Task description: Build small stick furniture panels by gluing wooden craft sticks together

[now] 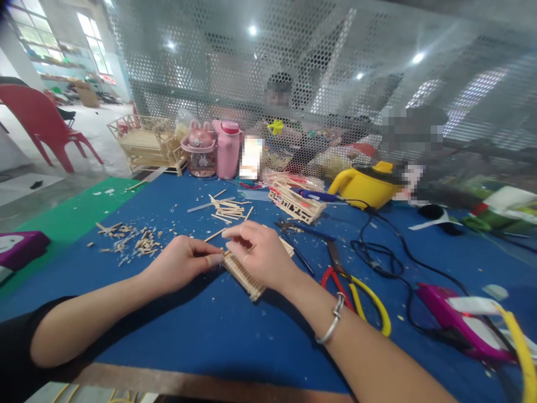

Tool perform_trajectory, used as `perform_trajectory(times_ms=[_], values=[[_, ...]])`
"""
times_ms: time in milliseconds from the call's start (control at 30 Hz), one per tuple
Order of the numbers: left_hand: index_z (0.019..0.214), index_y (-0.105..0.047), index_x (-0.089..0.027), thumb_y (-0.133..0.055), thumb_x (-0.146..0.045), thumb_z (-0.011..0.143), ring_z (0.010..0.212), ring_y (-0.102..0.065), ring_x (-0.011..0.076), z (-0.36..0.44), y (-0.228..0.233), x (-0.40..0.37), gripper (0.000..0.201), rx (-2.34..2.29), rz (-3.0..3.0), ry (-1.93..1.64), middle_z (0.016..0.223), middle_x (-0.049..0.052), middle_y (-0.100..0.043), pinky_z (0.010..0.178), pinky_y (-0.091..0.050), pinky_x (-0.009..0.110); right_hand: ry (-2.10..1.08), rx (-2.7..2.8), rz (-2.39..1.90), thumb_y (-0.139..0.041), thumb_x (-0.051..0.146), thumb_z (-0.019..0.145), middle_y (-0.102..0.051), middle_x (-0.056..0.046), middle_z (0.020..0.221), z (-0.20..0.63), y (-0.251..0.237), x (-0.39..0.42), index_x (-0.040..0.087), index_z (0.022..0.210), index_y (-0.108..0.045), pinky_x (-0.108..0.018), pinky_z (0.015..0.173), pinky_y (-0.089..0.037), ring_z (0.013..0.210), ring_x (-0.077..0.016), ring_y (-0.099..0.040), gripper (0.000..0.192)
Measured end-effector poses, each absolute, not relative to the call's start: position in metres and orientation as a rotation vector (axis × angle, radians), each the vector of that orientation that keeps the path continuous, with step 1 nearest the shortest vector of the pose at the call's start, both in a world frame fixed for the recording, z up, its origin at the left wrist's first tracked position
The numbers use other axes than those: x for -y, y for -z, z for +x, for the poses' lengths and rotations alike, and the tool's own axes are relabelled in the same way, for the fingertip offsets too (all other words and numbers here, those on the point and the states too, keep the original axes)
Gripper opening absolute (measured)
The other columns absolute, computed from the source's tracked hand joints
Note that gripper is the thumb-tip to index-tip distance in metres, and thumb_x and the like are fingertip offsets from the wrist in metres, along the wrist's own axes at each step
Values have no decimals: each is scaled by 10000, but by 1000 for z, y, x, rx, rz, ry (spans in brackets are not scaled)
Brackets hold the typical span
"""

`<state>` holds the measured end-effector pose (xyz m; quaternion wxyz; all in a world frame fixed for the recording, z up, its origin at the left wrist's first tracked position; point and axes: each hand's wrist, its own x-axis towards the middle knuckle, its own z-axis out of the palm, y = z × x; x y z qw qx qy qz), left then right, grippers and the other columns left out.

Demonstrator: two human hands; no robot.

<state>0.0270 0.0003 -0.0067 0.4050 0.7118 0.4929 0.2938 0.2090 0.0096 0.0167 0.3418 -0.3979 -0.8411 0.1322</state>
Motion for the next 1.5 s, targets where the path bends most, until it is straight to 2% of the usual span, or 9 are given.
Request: perform_trajectory(times_ms=[233,400,600,700,867,1033,1167,1333,1500], values=[[758,-741,-152,-537,-326,778,605,-472,124,28,8,-1,269,-1258,1904,-742,635,-11,-623,559,-344,218,-400,2275,-966,-575,130,816,-689,-17,815,205,-7,-7,191,843,-678,-249,681,-456,749,-125,-611,123],[771,-746,-156,-536,-359,775,537,-389,108,29,9,1,293,-1276,1861,-726,565,-22,-557,512,-309,218,-448,2255,-993,-580,136,807,-679,-15,786,204,-8,-6,190,824,-694,-250,696,-455,741,-122,-602,128],[865,-755,-160,-557,-375,759,508,-362,108,31,8,2,310,-1317,1779,-704,546,-15,-564,501,-296,233,-569,1883,-1067,-584,269,805,-635,-16,839,234,-32,-13,232,1138,-593,-263,646,-482,698,-121,-580,335],[854,-756,-158,-566,-378,750,518,-374,110,31,8,1,308,-1324,1743,-693,559,-9,-566,511,-310,235,-461,1614,-1173,-581,339,789,-642,-24,791,268,-37,-20,192,1017,-627,-283,640,-485,672,-136,-585,275],[842,-753,-166,-564,-384,750,511,-355,104,31,10,1,304,-1313,1736,-697,542,-24,-517,503,-297,236,-292,1665,-1501,-572,338,753,-694,-49,786,302,-18,-28,173,865,-679,-321,693,-476,700,-180,-612,226],[814,-751,-139,-559,-386,756,500,-284,94,32,9,1,317,-1282,1712,-704,510,-40,-436,473,-235,237,-353,1778,-1545,-535,381,787,-686,-41,833,292,-4,-25,193,971,-650,-305,681,-478,719,-175,-618,287],[813,-753,-138,-564,-373,752,516,-285,94,32,11,-1,308,-1240,1713,-743,526,-35,-460,475,-242,230,-375,1912,-1587,-478,401,828,-669,-36,872,282,1,-19,211,1058,-611,-318,722,-476,782,-184,-617,326],[818,-757,-129,-568,-335,743,537,-360,103,32,12,-2,289,-1206,1697,-779,567,-11,-546,498,-299,224,-359,1935,-1613,-441,423,850,-671,-40,914,282,1,-18,221,1048,-609,-332,756,-467,816,-193,-612,329],[829,-759,-124,-577,-339,734,527,-359,100,32,12,-1,298,-1223,1699,-783,566,-8,-560,494,-302,223,-324,2027,-1568,-443,429,847,-660,-46,922,283,3,-20,222,1057,-605,-341,764,-461,822,-197,-603,336]])
